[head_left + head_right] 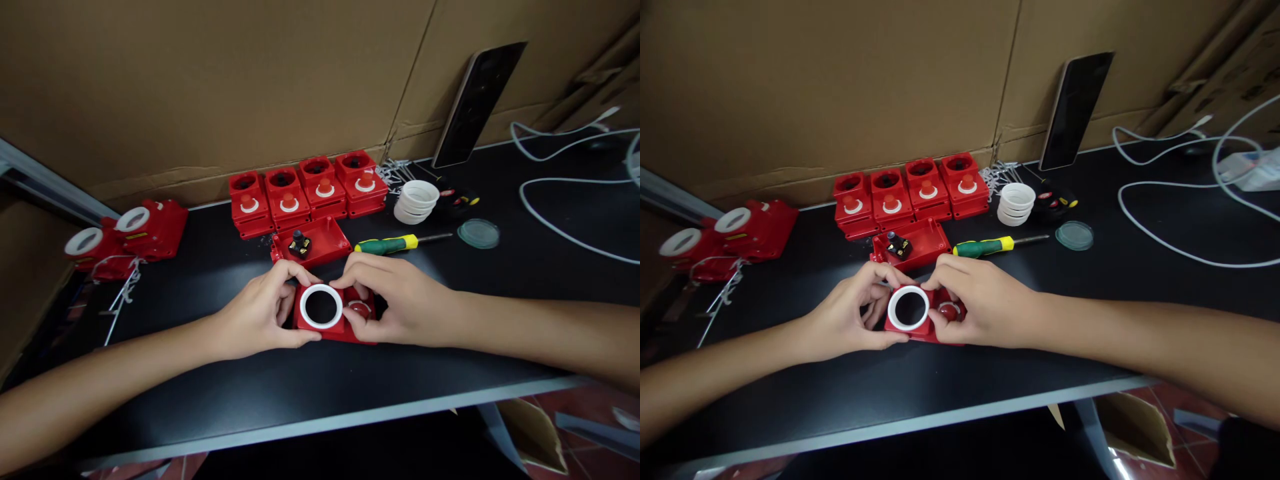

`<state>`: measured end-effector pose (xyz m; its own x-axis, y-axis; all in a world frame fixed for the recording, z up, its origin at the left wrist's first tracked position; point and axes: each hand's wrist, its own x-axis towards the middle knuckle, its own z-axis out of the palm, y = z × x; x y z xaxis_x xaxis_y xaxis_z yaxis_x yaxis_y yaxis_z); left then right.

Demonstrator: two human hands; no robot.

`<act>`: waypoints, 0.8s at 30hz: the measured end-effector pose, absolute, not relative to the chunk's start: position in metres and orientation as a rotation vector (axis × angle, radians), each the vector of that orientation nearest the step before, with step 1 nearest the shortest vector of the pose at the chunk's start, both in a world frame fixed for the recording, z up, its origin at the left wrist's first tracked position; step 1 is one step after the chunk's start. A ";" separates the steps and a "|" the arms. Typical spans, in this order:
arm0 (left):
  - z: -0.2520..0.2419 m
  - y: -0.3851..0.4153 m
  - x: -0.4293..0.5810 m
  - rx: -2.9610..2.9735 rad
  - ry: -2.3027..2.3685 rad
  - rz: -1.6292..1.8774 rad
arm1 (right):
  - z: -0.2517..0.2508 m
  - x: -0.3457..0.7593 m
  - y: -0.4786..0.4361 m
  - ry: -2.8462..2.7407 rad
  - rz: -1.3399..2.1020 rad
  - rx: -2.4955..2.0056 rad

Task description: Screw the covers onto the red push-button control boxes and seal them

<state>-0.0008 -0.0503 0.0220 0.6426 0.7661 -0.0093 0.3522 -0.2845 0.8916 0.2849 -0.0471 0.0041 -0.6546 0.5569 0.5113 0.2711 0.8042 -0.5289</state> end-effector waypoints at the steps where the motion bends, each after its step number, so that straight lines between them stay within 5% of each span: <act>1: 0.023 -0.050 0.000 1.880 0.897 0.516 | 0.003 0.284 -0.047 -2.296 0.533 -0.605; 24: 0.021 -0.051 0.001 1.862 0.907 0.555 | 0.002 0.284 -0.044 -2.290 0.488 -0.572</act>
